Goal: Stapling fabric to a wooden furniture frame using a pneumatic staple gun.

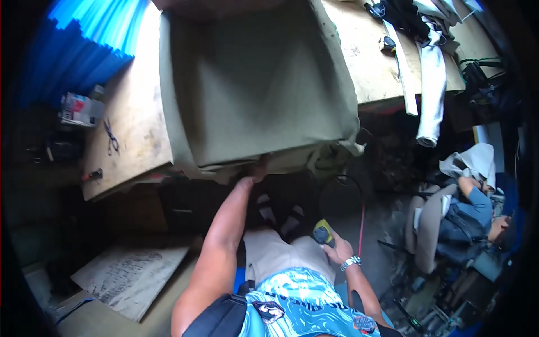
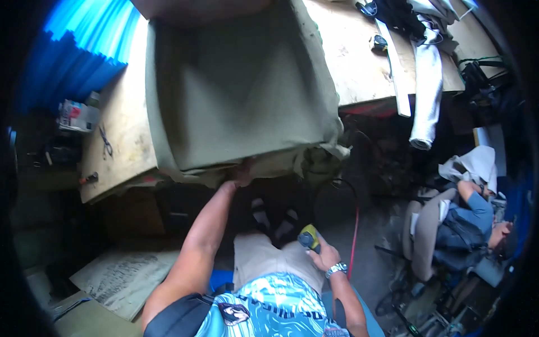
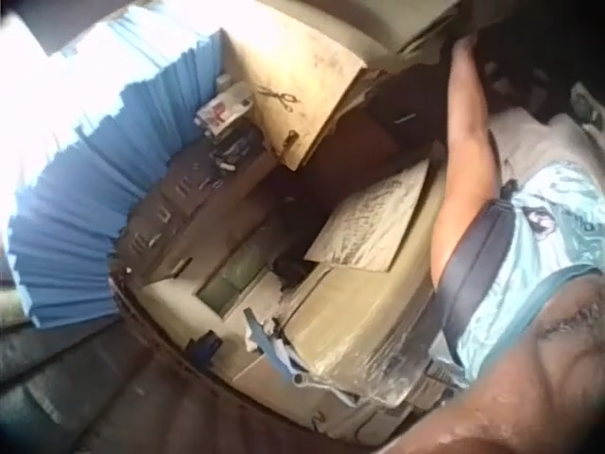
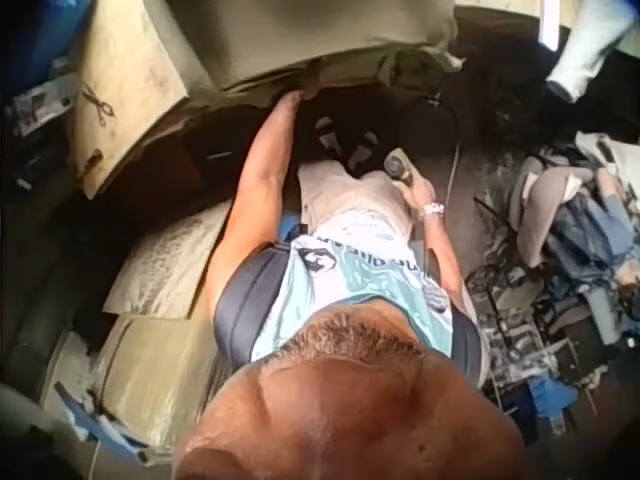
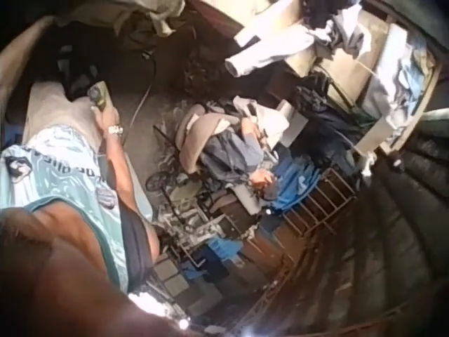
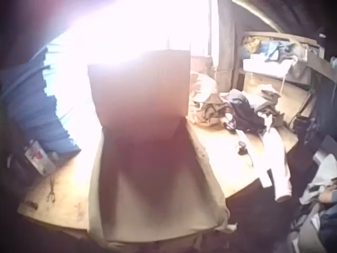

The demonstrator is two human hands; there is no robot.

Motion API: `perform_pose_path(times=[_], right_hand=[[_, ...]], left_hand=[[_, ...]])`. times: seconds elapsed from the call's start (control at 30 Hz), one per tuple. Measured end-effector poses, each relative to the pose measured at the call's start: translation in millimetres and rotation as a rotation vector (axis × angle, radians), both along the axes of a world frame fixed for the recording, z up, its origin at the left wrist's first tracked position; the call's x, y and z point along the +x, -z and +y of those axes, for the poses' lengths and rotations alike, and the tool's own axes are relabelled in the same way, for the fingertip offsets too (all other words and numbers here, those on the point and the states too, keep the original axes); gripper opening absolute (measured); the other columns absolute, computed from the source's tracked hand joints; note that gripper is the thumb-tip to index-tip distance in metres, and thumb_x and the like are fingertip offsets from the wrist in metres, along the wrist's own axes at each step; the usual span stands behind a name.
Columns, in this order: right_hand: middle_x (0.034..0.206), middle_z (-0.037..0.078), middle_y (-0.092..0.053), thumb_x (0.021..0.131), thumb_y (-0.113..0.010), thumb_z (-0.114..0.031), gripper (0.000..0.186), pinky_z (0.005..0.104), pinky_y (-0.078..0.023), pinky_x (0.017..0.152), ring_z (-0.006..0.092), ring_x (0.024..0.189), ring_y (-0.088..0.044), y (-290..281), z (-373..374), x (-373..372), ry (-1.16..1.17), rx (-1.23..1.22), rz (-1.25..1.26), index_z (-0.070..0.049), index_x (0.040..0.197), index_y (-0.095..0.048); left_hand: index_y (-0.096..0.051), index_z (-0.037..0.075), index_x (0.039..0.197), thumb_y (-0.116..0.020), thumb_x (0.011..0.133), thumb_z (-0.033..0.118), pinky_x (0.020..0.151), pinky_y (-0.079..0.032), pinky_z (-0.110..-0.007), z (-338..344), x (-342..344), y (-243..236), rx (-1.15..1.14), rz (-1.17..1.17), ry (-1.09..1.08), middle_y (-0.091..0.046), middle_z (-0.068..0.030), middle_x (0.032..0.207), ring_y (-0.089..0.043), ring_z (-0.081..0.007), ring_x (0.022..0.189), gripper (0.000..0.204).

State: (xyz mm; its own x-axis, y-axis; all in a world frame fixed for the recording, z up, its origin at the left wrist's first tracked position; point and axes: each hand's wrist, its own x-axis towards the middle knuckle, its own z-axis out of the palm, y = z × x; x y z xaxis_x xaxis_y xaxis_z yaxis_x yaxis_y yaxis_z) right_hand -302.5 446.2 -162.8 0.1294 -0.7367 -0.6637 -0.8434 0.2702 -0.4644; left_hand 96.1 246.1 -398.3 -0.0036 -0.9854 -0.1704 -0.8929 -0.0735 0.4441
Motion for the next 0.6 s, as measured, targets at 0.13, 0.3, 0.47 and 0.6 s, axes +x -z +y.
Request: perform_pose_path(times=[0.13, 0.3, 0.47, 0.6], right_hand=[[0.124, 0.026, -0.064, 0.078, -0.075, -0.035, 0.076, 0.0496, -0.049, 0.099, 0.0443, 0.116, -0.06, -7.4, -13.9, 0.8, 0.095, -0.11, -0.019, -0.014, 0.146, -0.047], [0.126, 0.024, -0.065, 0.078, -0.074, -0.033, 0.068, 0.0489, -0.048, 0.1, 0.0432, 0.116, -0.061, -35.6, -48.0, 37.7, 0.116, -0.156, -0.084, -0.01, 0.14, -0.055], [0.109, 0.022, -0.071, 0.076, -0.079, -0.032, 0.064, 0.0505, -0.053, 0.087, 0.0433, 0.103, -0.066, -44.1, -63.7, 59.7, 0.262, -0.216, -0.131, -0.017, 0.135, -0.058], [0.111, 0.022, -0.07, 0.072, -0.083, -0.021, 0.065, 0.0493, -0.054, 0.086, 0.0425, 0.102, -0.066, -51.1, -60.9, 87.0, 0.342, -0.355, -0.237, -0.013, 0.132, -0.059]], left_hand=[[-0.051, 0.009, 0.143, -0.062, 0.092, 0.033, 0.112, -0.036, -0.055, -14.0, -33.9, -81.9, -0.182, 0.313, -0.141, -0.042, -0.0221, 0.152, -0.043, -0.0463, 0.137, 0.058], [-0.051, 0.006, 0.14, -0.053, 0.095, 0.039, 0.109, -0.04, -0.053, -17.5, 24.3, -55.8, -0.01, -0.214, -0.014, -0.053, -0.0262, 0.14, -0.049, -0.0465, 0.13, 0.056], [-0.059, 0.006, 0.131, -0.061, 0.092, 0.043, 0.109, -0.041, -0.052, -40.6, 19.9, -53.8, -0.067, -0.092, 0.077, -0.058, -0.0245, 0.134, -0.052, -0.0448, 0.127, 0.053], [-0.062, 0.006, 0.128, -0.066, 0.091, 0.045, 0.108, -0.042, -0.051, -46.8, 32.5, -34.1, -0.59, -0.139, 0.189, -0.062, -0.0219, 0.128, -0.055, -0.0443, 0.123, 0.054]])
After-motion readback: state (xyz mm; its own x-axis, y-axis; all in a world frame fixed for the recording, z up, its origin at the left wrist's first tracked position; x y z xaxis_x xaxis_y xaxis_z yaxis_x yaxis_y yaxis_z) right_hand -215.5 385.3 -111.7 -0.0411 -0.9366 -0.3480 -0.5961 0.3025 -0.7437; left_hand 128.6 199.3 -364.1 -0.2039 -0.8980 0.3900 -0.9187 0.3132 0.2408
